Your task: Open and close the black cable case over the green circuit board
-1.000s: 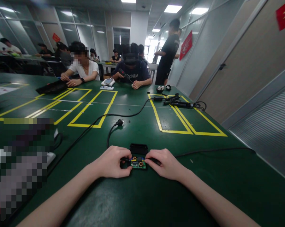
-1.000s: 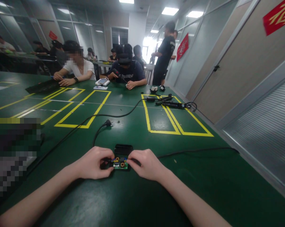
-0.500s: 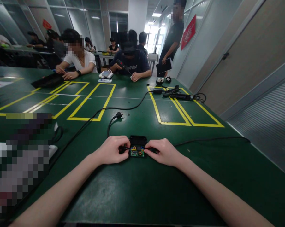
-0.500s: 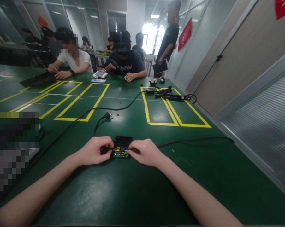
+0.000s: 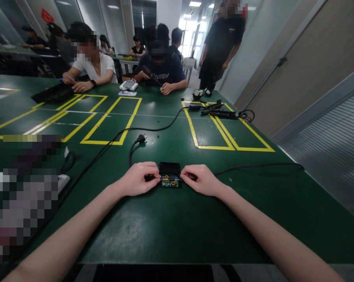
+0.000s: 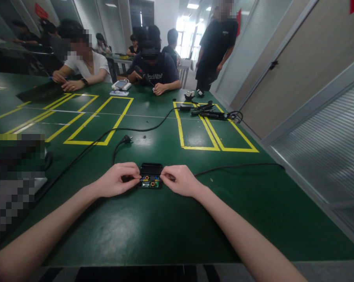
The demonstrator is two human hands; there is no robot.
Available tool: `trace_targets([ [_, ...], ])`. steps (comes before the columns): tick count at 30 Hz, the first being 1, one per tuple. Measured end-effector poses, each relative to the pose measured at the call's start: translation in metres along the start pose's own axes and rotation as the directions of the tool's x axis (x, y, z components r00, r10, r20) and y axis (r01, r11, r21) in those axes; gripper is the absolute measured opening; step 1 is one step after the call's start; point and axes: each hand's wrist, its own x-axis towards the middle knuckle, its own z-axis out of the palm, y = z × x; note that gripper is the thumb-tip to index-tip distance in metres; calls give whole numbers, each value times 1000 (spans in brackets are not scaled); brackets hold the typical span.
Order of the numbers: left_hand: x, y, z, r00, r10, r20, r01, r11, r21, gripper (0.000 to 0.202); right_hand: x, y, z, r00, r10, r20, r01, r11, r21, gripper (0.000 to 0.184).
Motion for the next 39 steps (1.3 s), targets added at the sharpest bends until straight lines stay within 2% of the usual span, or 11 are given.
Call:
trace_targets([
  [5, 2, 0, 5, 995, -99, -23, 98, 994, -45, 20, 0, 2, 0, 997, 57, 44, -57, 998, 8, 22],
  [9, 3, -1, 8, 990, -139, -38, 136, 988, -72, 14, 0, 3, 0, 995, 79, 60, -83, 993, 78, 18],
  [12, 3, -4, 8, 987, -157, -39, 155, 987, -35, 15, -1, 3, -1, 995, 93, 43, -97, 990, 105, 13],
  [16, 2, -9, 9, 981, -170, -93, 175, 983, 59, 16, 0, 3, 0, 994, 112, 5, -112, 991, 70, 4],
  [23, 2, -8, 8, 975, -192, -113, 204, 973, 109, 14, 5, -3, 3, 993, 102, -61, -104, 994, -44, 21],
  [26, 3, -3, 6, 983, -163, -82, 173, 976, 136, 19, 4, -2, 4, 991, 109, -82, -114, 992, -62, 34],
  [30, 3, -2, 4, 986, -146, -76, 156, 975, 159, 30, 3, 5, 9, 990, 127, -68, -138, 972, -192, 47],
  [34, 3, -7, 6, 978, -148, -147, 177, 962, 208, 44, 2, 10, 11, 989, 148, -27, -150, 956, -251, 37],
  [37, 3, -11, 8, 978, -139, -158, 175, 955, 238, 40, 2, 10, 10, 991, 132, -25, -134, 970, -200, 27],
  [39, 3, -11, 9, 977, -141, -161, 172, 966, 194, 35, 2, 10, 9, 992, 123, -37, -127, 983, -133, 22],
])
